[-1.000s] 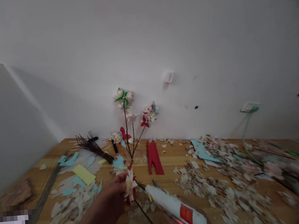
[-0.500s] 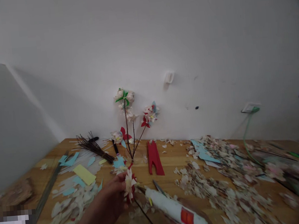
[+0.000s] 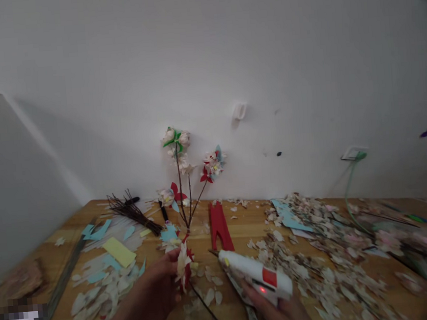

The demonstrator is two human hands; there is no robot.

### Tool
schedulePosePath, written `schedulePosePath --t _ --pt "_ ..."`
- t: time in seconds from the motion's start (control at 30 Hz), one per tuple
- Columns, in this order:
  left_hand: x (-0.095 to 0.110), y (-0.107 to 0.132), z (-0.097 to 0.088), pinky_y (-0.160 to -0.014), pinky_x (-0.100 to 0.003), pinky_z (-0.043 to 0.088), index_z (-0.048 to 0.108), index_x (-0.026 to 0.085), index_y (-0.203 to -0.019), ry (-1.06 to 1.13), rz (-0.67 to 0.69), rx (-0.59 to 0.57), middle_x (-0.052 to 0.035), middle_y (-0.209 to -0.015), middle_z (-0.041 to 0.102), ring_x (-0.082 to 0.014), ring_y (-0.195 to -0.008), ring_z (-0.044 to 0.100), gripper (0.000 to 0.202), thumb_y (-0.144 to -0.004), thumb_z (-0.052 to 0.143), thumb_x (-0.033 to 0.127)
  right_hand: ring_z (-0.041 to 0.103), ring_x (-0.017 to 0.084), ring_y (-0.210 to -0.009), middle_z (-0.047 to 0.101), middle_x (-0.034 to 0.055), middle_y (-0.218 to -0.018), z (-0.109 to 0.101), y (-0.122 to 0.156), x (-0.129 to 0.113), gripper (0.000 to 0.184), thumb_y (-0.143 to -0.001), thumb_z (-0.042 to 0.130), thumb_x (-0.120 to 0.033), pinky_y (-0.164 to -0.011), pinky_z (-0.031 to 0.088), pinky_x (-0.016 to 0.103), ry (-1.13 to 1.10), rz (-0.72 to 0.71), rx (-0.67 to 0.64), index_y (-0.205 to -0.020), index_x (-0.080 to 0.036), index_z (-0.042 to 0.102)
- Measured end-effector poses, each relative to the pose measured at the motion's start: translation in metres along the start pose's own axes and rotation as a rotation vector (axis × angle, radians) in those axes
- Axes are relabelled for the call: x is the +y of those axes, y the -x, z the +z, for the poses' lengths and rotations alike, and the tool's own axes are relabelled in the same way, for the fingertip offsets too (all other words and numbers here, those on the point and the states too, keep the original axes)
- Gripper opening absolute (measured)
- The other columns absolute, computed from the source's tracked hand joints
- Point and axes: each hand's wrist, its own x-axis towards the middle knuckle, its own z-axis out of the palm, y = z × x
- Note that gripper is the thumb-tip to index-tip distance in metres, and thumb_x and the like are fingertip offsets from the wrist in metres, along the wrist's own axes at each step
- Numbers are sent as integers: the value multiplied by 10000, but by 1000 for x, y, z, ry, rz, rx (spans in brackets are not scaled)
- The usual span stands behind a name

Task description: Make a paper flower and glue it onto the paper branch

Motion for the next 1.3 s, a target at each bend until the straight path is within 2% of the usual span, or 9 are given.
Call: schedulePosePath --t 0.2,0.37,0.67,0.8,0.93,1.0,1.07,1.17,1.3 --pt "3 3 1 -410 -116 363 658 172 -798 -26 -9 29 38 -646 621 -42 -490 534 162 -644 679 124 656 261 -752 730 27 -716 -27 -44 46 279 -690 617 -423 -688 506 314 106 -8 141 -797 -181 708" --pt "5 4 1 -391 -113 359 645 190 -866 -50 5 65 28 -669 638 -61 -506 562 203 -677 636 117 645 260 -629 697 21 -577 -51 -56 71 235 -604 637 -425 -610 496 312 145 36 176 -551 -198 662" --pt "14 7 0 -382 -118 383 620 134 -920 8 33 74 -14 -707 677 -72 -495 592 255 -669 628 87 649 283 -718 721 44 -673 -43 -58 85 267 -568 620 -400 -700 483 361 220 6 155 -694 -176 693" --pt "16 9 -1 -374 -118 383 612 146 -916 41 58 85 -3 -701 687 -75 -496 606 260 -669 628 67 634 317 -789 713 72 -753 -68 -54 81 368 -491 685 -395 -746 470 409 300 8 189 -777 -163 671" --pt "22 8 -2 -394 -123 418 618 143 -877 27 118 68 8 -659 676 -83 -504 620 207 -684 617 69 585 355 -908 661 156 -938 -91 -29 57 507 -521 665 -509 -802 431 447 463 22 410 -890 -168 600" --pt "24 7 -3 -391 -126 423 625 141 -821 37 150 52 16 -622 661 -83 -485 608 172 -667 620 64 584 300 -835 635 134 -971 -79 -13 39 457 -650 579 -564 -730 450 402 534 -6 471 -925 -199 570" --pt "26 6 -3 -391 -130 426 629 138 -789 50 169 29 24 -588 638 -79 -466 587 155 -652 626 67 585 249 -784 640 85 -944 -49 -1 21 337 -749 531 -508 -663 452 339 500 -44 243 -942 -234 573" --pt "25 7 -4 -398 -133 431 634 134 -788 55 171 6 28 -577 615 -68 -451 556 147 -655 625 72 585 234 -816 659 46 -873 12 3 8 119 -727 598 -300 -730 424 315 526 -124 -228 -825 -240 629" --pt "27 10 -2 -399 -136 438 632 139 -780 61 183 3 35 -570 602 -63 -442 533 148 -651 635 66 575 257 -814 653 90 -847 68 -7 13 104 -689 600 -180 -717 392 324 542 -111 -312 -781 -173 648"
